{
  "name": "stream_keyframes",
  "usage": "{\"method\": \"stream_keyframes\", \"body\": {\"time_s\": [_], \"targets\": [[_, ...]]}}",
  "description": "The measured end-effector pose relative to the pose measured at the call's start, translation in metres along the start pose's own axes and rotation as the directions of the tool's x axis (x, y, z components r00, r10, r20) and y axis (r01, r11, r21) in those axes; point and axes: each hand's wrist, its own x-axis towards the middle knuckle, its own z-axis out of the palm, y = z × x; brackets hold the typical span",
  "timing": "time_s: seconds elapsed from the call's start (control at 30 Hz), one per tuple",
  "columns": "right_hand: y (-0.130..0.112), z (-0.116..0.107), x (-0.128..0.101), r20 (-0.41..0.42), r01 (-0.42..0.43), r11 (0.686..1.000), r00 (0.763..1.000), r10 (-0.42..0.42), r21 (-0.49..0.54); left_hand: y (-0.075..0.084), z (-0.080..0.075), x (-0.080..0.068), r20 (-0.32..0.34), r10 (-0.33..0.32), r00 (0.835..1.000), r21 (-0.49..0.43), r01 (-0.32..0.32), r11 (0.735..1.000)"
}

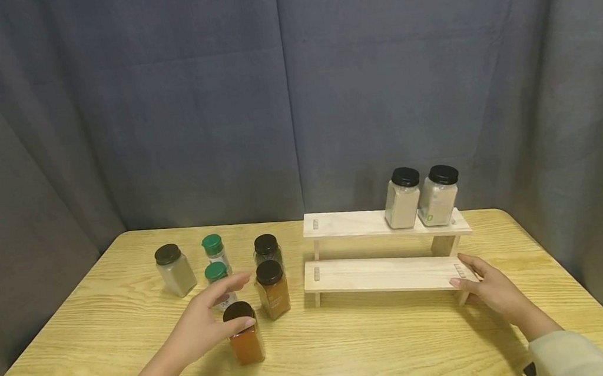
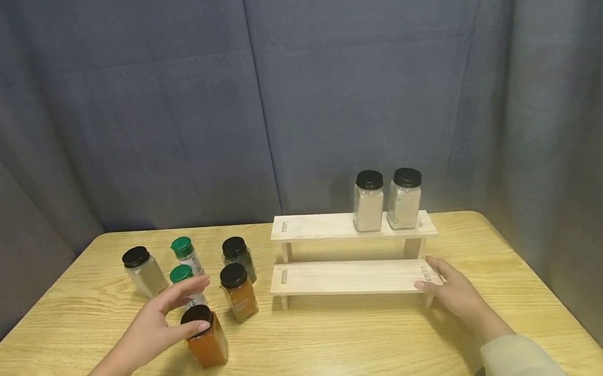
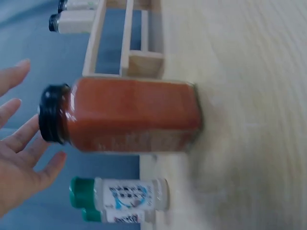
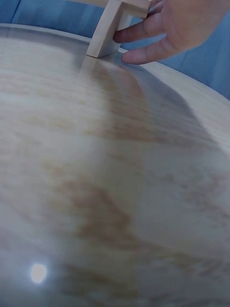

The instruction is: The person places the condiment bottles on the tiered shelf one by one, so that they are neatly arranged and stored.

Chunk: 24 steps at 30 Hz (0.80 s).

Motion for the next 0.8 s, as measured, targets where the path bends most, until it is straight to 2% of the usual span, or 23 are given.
{"method": "stream_keyframes", "body": {"time_s": [0.2,0.4,0.8], "targets": [[-0.001,0.000,-0.001,0.012,-0.008,1.000,1.000,0.008,0.006,-0.013,-0.002,-0.010,-0.017,0.000,1.000,0.005,0.000,1.000],[-0.002,0.000,-0.002,0.011,0.000,1.000,1.000,0.000,0.020,-0.024,0.001,-0.017,-0.048,-0.034,0.998,-0.014,0.033,0.999],[0.000,0.001,-0.001,-0.001,0.002,1.000,1.000,-0.002,0.023,-0.036,0.009,-0.026,-0.071,-0.033,0.997,-0.069,0.028,0.997]]}}
